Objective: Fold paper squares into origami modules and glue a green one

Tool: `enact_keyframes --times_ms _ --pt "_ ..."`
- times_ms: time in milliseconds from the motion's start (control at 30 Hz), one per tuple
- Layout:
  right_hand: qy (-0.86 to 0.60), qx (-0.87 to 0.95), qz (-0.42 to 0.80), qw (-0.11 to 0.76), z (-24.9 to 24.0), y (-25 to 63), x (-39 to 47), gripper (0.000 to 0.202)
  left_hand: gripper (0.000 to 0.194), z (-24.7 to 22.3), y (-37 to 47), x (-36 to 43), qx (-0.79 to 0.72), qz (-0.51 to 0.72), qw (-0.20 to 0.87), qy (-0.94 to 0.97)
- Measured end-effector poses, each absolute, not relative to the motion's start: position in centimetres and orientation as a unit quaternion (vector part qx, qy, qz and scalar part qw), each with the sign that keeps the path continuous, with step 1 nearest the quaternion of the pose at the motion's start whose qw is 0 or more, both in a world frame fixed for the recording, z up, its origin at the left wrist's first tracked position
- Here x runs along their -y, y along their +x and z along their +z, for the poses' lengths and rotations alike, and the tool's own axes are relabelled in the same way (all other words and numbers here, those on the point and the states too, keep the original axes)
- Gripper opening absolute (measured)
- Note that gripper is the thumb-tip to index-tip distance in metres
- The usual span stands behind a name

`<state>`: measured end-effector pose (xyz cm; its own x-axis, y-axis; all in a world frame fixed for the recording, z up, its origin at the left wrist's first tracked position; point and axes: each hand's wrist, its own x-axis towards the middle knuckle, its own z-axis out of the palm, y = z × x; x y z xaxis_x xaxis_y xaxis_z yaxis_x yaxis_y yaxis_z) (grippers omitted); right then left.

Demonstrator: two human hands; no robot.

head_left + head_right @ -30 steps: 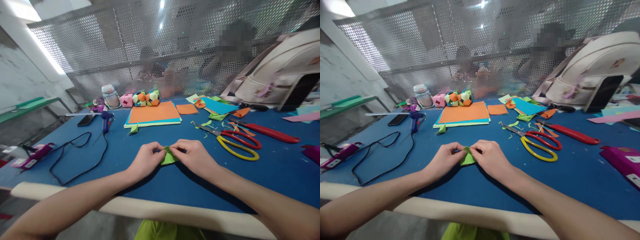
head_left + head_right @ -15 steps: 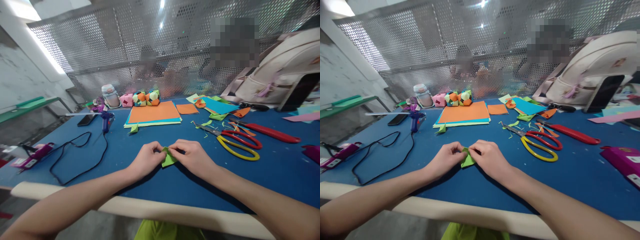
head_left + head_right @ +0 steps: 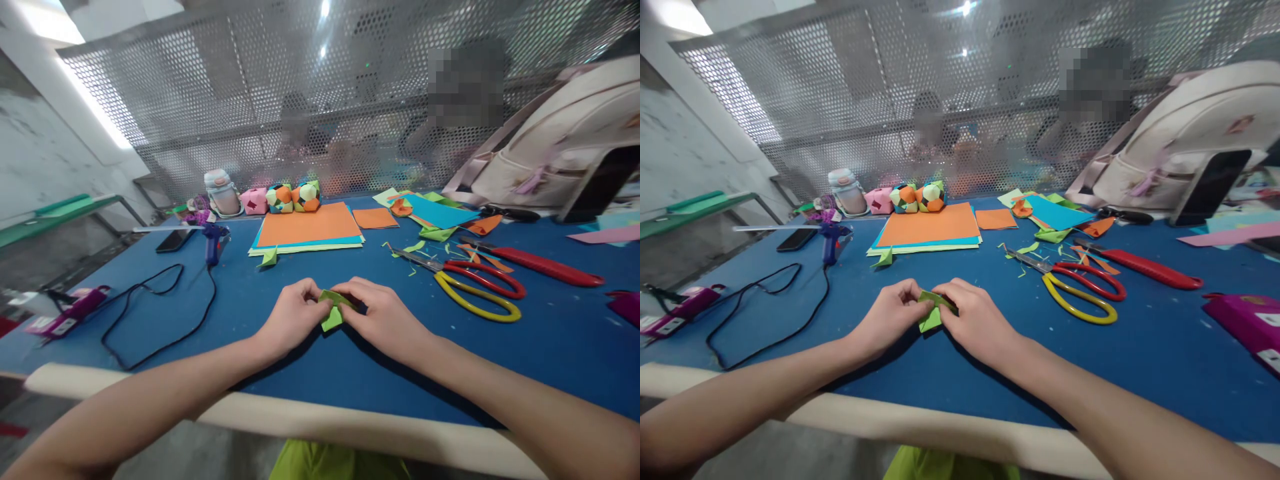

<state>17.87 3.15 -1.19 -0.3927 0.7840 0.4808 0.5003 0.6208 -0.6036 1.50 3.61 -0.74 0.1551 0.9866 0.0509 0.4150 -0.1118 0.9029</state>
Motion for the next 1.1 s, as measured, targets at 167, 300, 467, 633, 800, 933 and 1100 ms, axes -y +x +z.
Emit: enact_keyframes --times_ms 167,300,467,633,800,933,1100 --pt "-0.411 0.808 0.193 0.376 -1.4 17.9 -3.4 0.021 0.015 -0.6 1.6 -3.5 -0.539 0.357 0.394 0.654" --pt "-0.409 0.81 0.184 0.379 -1.5 18.0 -3.5 0.02 0.01 -0.4 1.7 -3.4 -0.514 0.355 0.408 0.665" --pt "-0.42 0.796 0.189 0.392 -1.9 17.9 -3.3 0.02 0.01 -0.9 1.6 -3.5 -0.513 0.363 0.393 0.671" --pt "-0.452 0.77 0.213 0.397 -2.0 17.8 -3.3 0.02 0.012 -1.0 1.6 -3.2 -0.5 0.372 0.368 0.69" --pt "-0.473 0.745 0.246 0.402 -1.2 17.9 -3.3 0.025 0.029 1.2 0.7 -3.7 -0.484 0.356 0.379 0.704" --pt "-0.492 0.725 0.25 0.413 -1.0 18.1 -3.6 0.027 0.029 2.9 -2.7 -7.5 -0.529 0.42 0.14 0.724" --pt "-0.486 0.728 0.251 0.414 -1.6 18.3 -3.9 0.028 0.026 1.5 -7.7 -13.0 -0.653 0.3 0.029 0.695"
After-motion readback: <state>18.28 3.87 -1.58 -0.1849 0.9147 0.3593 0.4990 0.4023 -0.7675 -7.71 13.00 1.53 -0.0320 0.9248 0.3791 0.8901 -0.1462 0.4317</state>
